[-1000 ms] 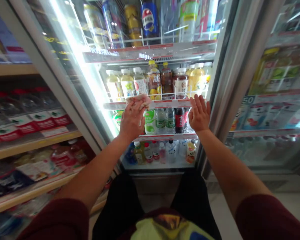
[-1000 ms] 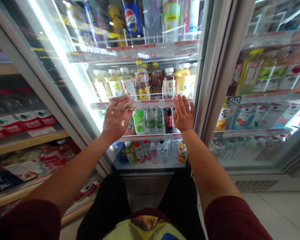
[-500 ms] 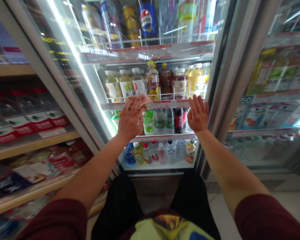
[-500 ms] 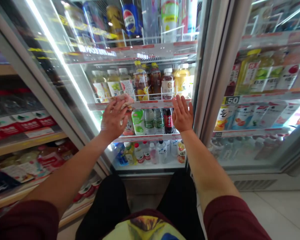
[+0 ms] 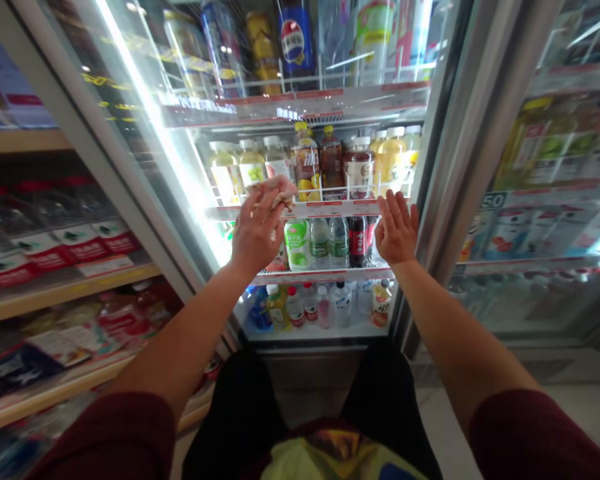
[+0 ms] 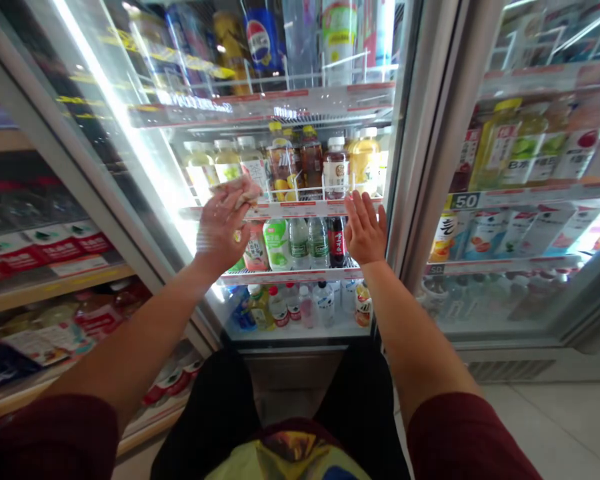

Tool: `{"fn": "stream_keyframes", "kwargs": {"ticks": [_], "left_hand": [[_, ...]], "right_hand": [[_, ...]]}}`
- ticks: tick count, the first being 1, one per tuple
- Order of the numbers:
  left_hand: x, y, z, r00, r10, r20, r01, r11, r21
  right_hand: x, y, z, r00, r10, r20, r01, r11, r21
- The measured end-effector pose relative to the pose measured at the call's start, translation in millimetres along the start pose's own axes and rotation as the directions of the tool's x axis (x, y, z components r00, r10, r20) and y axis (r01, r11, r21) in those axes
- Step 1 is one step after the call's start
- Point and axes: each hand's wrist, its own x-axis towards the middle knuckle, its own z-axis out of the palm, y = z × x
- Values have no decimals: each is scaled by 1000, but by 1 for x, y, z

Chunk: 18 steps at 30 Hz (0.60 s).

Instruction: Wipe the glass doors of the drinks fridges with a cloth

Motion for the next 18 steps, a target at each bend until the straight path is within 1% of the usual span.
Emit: {"fn": "stream_keyframes", "kwargs": {"ticks": [3, 9, 14, 18], "left_hand": [[0, 0, -1, 1000, -14, -23, 14, 1000, 4], [-15, 12, 5, 998, 42, 38, -42, 999, 0], [-13, 10, 5, 1000, 30, -7, -30, 1000, 6], [-17, 15, 5, 999, 28, 25, -27, 999, -16]], "right_hand": [[0, -1, -1, 1000, -1, -8, 1, 1000, -5], [0, 0, 0, 1000, 1, -3, -1, 1000, 11], [0, -1, -1, 1000, 11, 7, -11, 1000, 1], [0, -1, -1, 1000, 2, -6, -2, 1000, -4]]}}
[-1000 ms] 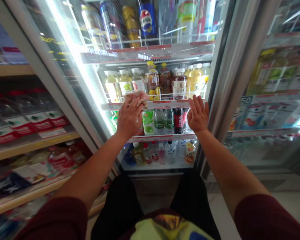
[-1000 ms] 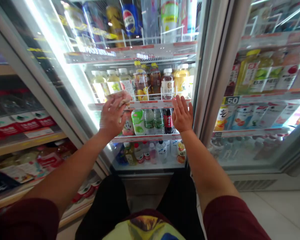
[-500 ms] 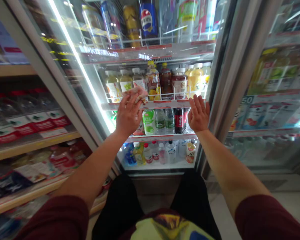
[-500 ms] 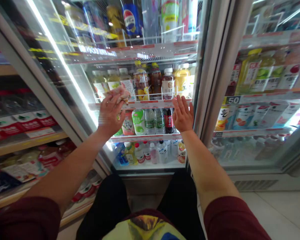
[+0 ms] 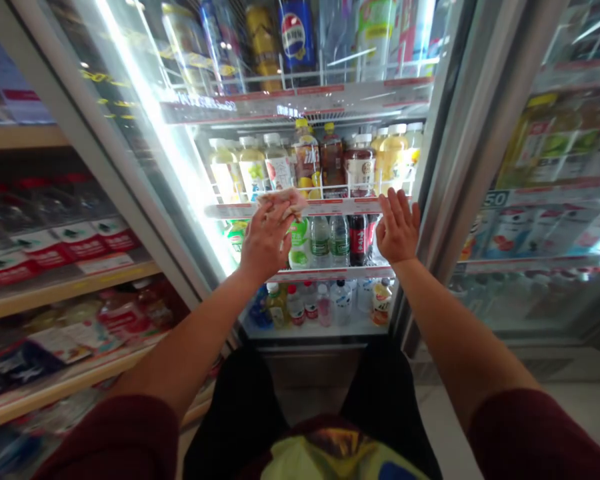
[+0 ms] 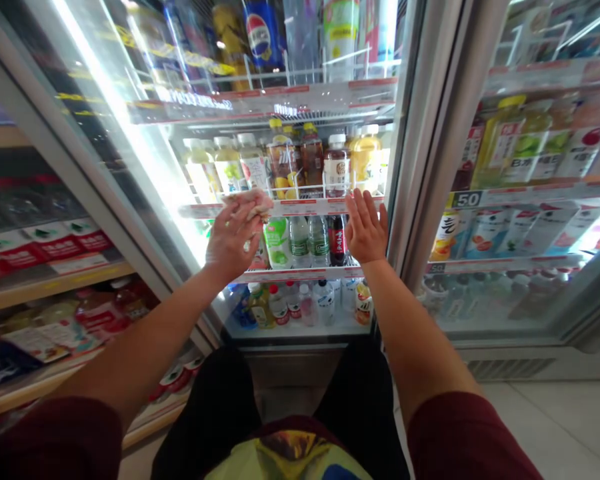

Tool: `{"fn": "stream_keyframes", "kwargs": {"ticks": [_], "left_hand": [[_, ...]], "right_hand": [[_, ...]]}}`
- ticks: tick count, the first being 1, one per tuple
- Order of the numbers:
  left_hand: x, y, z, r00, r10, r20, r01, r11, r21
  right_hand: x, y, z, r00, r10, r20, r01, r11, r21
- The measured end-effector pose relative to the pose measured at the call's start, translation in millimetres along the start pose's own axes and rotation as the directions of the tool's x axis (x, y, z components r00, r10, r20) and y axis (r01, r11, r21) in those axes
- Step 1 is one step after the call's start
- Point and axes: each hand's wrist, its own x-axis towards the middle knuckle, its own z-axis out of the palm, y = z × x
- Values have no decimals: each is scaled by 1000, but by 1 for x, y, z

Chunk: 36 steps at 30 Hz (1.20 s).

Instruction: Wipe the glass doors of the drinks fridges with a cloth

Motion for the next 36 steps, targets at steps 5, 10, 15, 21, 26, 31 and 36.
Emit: {"fn": "stream_keyframes", "kwargs": {"ticks": [5, 10, 15, 21, 26, 31, 36], "left_hand": [[1, -4, -1, 1000, 9, 8, -9, 1000, -14], [11, -12, -4, 999, -17, -41, 16, 1000, -15], [9, -8, -4, 1000, -26, -4, 26, 999, -37], [6, -7, -3, 1000, -27, -10, 27, 1000, 10], [1, -5, 0, 999, -35, -5, 35, 999, 20], [-5, -4, 1, 1000, 27, -17, -26, 998, 56], [-5, -4, 0, 1000, 18, -8, -18, 998, 60]], "right_hand": [[-1, 1, 1, 1000, 2, 16, -3, 1000, 27], [-1, 2, 1, 1000, 4, 16, -5, 1000, 18], [-1, 1, 1, 1000, 0, 10, 0, 1000, 20], [-1, 2, 2, 1000, 2, 1, -2, 1000, 13], [-2, 3, 2, 1000, -1, 7, 1, 1000, 22], [-3, 3, 3, 1000, 0, 4, 0, 1000, 23], [-5, 5, 5, 999, -30, -29, 31, 999, 34]]}}
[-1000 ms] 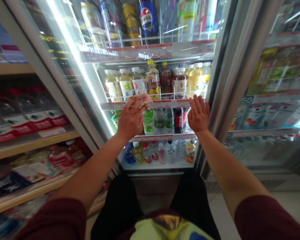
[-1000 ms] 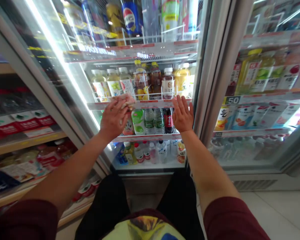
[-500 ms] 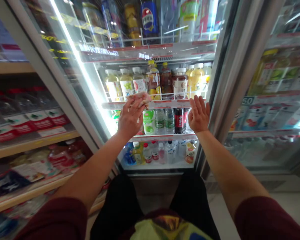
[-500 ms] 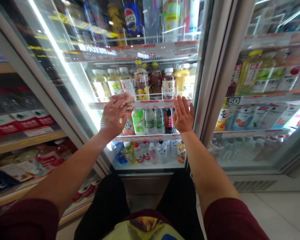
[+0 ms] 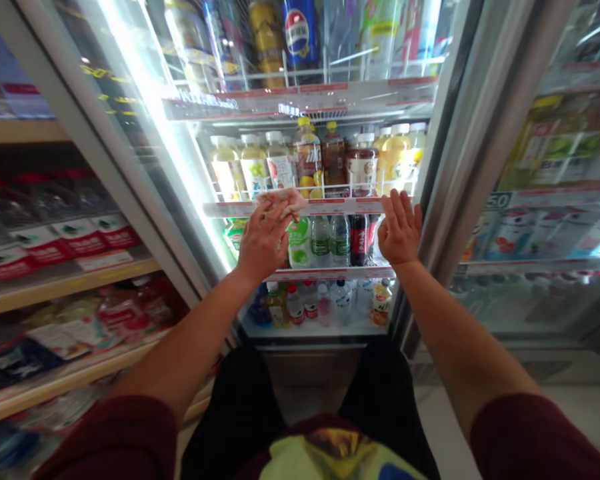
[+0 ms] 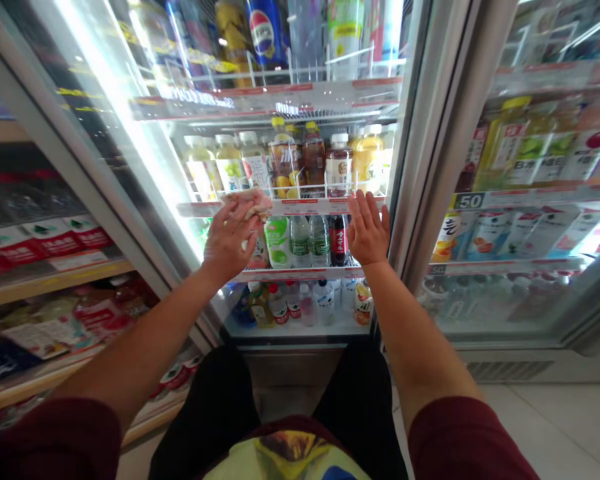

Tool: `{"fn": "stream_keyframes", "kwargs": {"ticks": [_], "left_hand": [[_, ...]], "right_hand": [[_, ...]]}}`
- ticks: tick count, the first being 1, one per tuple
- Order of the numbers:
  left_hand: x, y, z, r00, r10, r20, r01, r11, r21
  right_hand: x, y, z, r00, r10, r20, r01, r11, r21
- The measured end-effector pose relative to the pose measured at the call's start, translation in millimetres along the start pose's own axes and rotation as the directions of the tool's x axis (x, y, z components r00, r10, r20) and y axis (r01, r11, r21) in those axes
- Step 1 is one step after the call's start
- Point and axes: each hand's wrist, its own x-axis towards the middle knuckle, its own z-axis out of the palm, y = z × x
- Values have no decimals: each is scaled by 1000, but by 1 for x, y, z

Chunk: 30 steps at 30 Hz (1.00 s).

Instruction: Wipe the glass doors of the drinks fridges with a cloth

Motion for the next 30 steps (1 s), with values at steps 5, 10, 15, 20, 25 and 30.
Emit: {"fn": "stream_keyframes", "kwargs": {"ticks": [5, 10, 15, 20, 25, 30], "left_hand": [[1, 0, -1, 1000, -18, 8, 18, 999, -42], [-2, 0, 1, 1000, -31, 3, 31, 999, -19], [-3, 2, 1, 1000, -30, 5, 30, 1000, -5], [-4, 3, -1, 1000, 4, 16, -5, 1000, 23], [-5, 3, 0, 999, -33, 37, 33, 999, 6], [-7, 4, 2, 1000, -13, 7, 13, 999, 29]], "right_hand": [[-2, 1, 1, 999, -19, -35, 19, 1000, -13], [-2, 1, 1, 999, -24, -29, 23, 1000, -17], [-3, 2, 1, 1000, 4, 9, -5, 999, 51], [-4, 2, 2, 1000, 6, 4, -7, 999, 41], [-5, 2, 3, 999, -21, -37, 22, 999, 33], [-6, 2, 4, 1000, -1, -10, 1, 1000, 0]]}}
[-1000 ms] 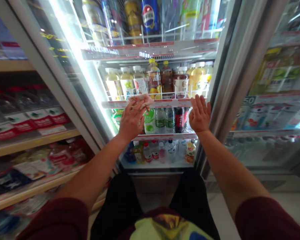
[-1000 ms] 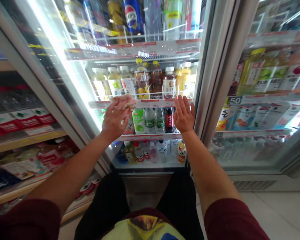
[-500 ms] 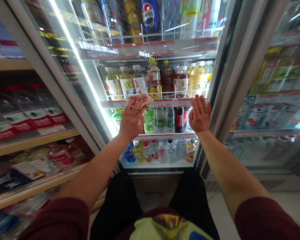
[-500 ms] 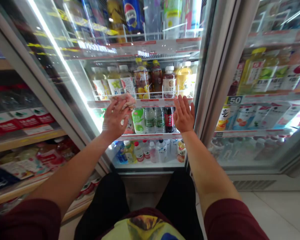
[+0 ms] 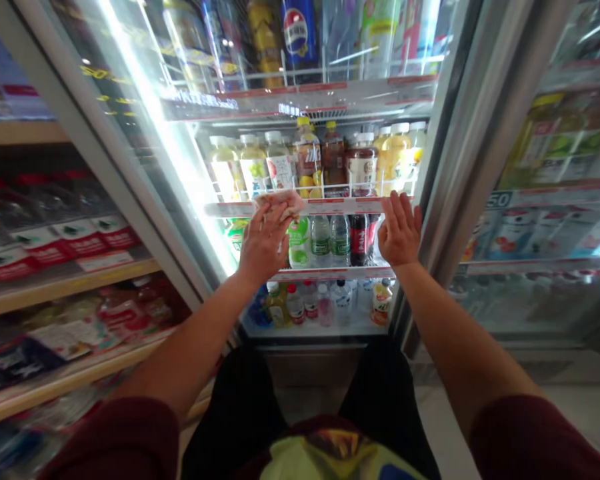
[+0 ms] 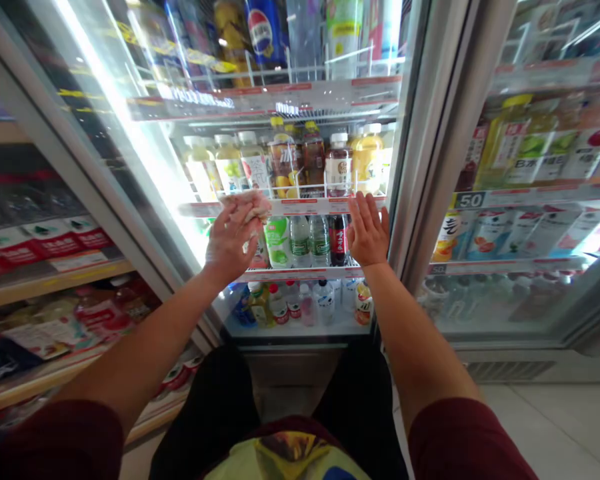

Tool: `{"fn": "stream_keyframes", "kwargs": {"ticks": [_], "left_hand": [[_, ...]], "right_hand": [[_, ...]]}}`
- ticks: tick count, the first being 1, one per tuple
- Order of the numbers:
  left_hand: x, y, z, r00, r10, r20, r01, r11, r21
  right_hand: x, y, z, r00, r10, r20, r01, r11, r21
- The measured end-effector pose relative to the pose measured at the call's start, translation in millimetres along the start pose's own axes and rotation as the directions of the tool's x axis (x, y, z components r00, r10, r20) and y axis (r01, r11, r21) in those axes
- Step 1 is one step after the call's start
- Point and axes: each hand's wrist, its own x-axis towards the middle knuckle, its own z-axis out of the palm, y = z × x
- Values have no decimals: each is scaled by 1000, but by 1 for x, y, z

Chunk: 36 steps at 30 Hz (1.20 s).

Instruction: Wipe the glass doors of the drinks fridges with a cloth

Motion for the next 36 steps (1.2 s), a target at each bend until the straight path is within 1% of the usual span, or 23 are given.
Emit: {"fn": "stream_keyframes", "kwargs": {"ticks": [5, 9, 14, 15, 16, 17, 19, 20, 21, 22, 23, 24, 25, 26, 27, 28, 30, 31, 32, 33, 34, 35, 36], "left_hand": [[-3, 2, 1, 1000, 14, -3, -14, 999, 38], [2, -7, 4, 999, 28, -26, -27, 999, 28], [15, -16, 2, 997, -79, -2, 79, 997, -6], [17, -14, 1, 997, -64, 32, 64, 998, -17], [17, -12, -1, 996, 8, 88, -4, 999, -39], [18, -10, -2, 980, 127, 157, -116, 990, -76], [24, -12, -4, 884, 379, 274, -345, 924, -167], [29, -16, -5, 853, 429, 298, -390, 902, -183], [35, -21, -7, 867, 401, 294, -368, 915, -163], [42, -28, -8, 917, 301, 261, -280, 953, -114], [49, -35, -9, 967, 160, 200, -151, 987, -59], [56, -40, -11, 991, 26, 128, -23, 1000, -21], [60, -43, -12, 995, -71, 69, 72, 997, -4], [62, -43, -13, 993, -114, 41, 114, 993, -3], [63, -41, -14, 994, -100, 52, 101, 995, -15], [63, -37, -15, 994, -36, 101, 40, 999, -35], [64, -32, -18, 959, 152, 241, -135, 987, -84], [67, -33, -20, 935, 213, 284, -194, 976, -95], [73, -36, -23, 930, 224, 291, -207, 975, -85], [80, -42, -25, 949, 178, 258, -169, 984, -57], [88, -49, -28, 977, 91, 190, -88, 996, -22], [96, -57, -30, 994, -6, 112, 6, 1000, 0], [101, -62, -32, 996, -81, 49, 81, 997, 6]], "right_hand": [[-1, 0, 0, 1000, 10, 19, -9, 1000, -20], [-1, 0, 0, 999, 20, 29, -20, 1000, -16], [-2, 0, -1, 1000, 21, 16, -21, 1000, -3], [-2, 0, -1, 1000, 16, 9, -16, 1000, 10], [-2, 0, -1, 1000, 13, 3, -13, 1000, 23], [-2, 0, -1, 1000, 14, -2, -14, 999, 32], [-2, 0, 0, 1000, 19, -12, -19, 999, 41], [-2, 0, 0, 1000, 24, -16, -24, 999, 44], [-2, 0, 0, 1000, 26, -16, -26, 999, 47], [-3, 0, 0, 1000, 24, -12, -23, 998, 52], [-3, 0, 1, 1000, 21, -12, -20, 998, 56], [-3, 0, 1, 1000, 18, -15, -17, 998, 57], [-4, 0, 1, 1000, 17, -24, -16, 998, 56], [-4, 0, 2, 999, 13, -35, -11, 999, 52], [-5, 0, 3, 999, 8, -51, -5, 999, 46], [-5, 0, 3, 998, 2, -68, 1, 999, 39], [-6, 1, 5, 995, -20, -100, 22, 999, 25], [-7, 2, 6, 993, -33, -109, 36, 999, 19], [-7, 2, 7, 993, -43, -112, 45, 999, 14], [-8, 2, 7, 993, -48, -112, 49, 999, 9], [-8, 2, 6, 993, -52, -108, 53, 999, 3], [-8, 1, 5, 993, -57, -106, 57, 998, -3], [-7, 0, 3, 992, -63, -108, 62, 998, -11]]}}
